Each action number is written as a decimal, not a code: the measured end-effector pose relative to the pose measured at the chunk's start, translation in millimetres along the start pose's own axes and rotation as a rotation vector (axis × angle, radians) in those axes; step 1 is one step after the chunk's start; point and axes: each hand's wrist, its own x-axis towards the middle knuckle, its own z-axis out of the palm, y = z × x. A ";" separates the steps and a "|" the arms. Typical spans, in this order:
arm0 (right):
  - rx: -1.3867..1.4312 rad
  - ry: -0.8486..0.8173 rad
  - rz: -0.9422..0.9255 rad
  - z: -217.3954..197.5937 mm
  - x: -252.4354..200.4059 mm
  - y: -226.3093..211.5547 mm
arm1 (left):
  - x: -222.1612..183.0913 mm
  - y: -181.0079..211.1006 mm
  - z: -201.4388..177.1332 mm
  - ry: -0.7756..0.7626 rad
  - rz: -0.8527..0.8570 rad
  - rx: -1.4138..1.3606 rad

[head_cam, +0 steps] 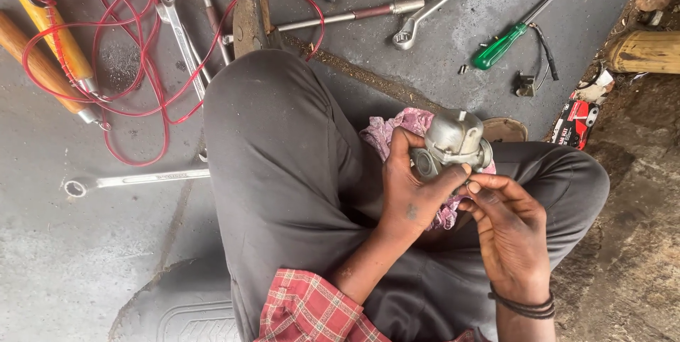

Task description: Dismantle and inspect the components of a motorcycle carburetor.

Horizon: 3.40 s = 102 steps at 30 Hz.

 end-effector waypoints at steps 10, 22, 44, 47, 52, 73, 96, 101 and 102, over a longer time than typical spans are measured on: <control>0.039 0.081 -0.121 7.6 -11.3 16.5 | -2.8 10.2 0.3 -0.039 0.042 0.075; -0.035 0.126 -0.268 15.0 -14.4 26.7 | -4.7 4.0 -2.1 -0.027 0.008 0.033; -0.491 0.218 -0.360 49.9 -24.2 11.1 | -2.0 0.0 0.7 0.061 -0.101 -0.175; -0.605 0.169 -0.381 50.5 -27.0 5.4 | -2.9 -4.8 -2.1 0.077 -0.054 -0.186; -0.559 0.113 -0.480 49.1 -26.9 10.9 | -2.6 -6.8 -1.3 0.089 -0.088 -0.171; -0.634 0.125 -0.464 40.8 -20.4 17.1 | 0.8 -9.3 -3.9 0.164 -0.065 -0.185; -0.629 0.281 -0.463 56.9 -29.5 21.0 | -6.7 9.3 -0.8 0.009 -0.042 -0.319; -0.717 0.302 -0.535 55.4 -30.0 20.0 | -6.1 12.2 0.8 -0.005 -0.057 -0.326; -0.727 0.298 -0.539 55.1 -29.9 19.8 | -6.1 11.8 0.9 -0.003 -0.058 -0.321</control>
